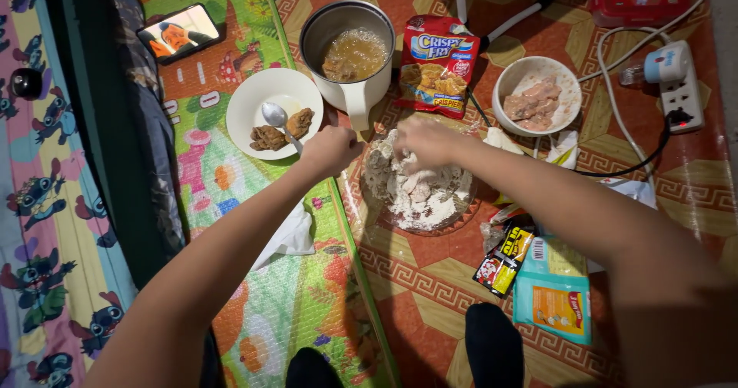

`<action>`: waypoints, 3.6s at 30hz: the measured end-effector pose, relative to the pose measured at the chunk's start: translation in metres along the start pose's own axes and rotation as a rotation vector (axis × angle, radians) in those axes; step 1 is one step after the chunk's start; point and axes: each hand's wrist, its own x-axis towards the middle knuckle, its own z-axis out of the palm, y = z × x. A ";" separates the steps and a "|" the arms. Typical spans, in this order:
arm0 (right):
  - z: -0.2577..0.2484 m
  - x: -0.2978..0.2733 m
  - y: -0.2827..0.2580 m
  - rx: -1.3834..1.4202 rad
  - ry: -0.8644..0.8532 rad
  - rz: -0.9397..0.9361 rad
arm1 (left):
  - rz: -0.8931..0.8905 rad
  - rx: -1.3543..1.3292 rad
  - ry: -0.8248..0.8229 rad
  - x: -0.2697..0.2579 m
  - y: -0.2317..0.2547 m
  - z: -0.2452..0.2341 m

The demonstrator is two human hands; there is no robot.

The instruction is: The person breaded chicken pieces by hand in a plate of flour, placed them into a pot of hot oil to fry using a spoon, and then transferred the fried chicken pieces onto a separate plate.

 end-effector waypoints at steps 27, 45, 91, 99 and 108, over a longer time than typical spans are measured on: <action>0.053 -0.030 -0.006 -0.614 0.288 -0.536 | 0.101 0.005 0.006 -0.019 0.004 0.014; 0.041 -0.039 0.058 0.478 0.236 0.148 | 0.053 -0.001 -0.032 -0.024 -0.004 0.005; -0.112 0.179 0.072 -0.089 0.564 0.597 | -0.037 -0.199 0.111 -0.017 -0.059 -0.022; -0.122 0.198 0.078 -0.017 0.748 0.500 | -0.092 -0.213 0.087 -0.022 -0.066 -0.024; -0.162 0.129 0.053 0.129 0.865 0.338 | -0.058 -0.179 0.078 -0.019 -0.051 -0.019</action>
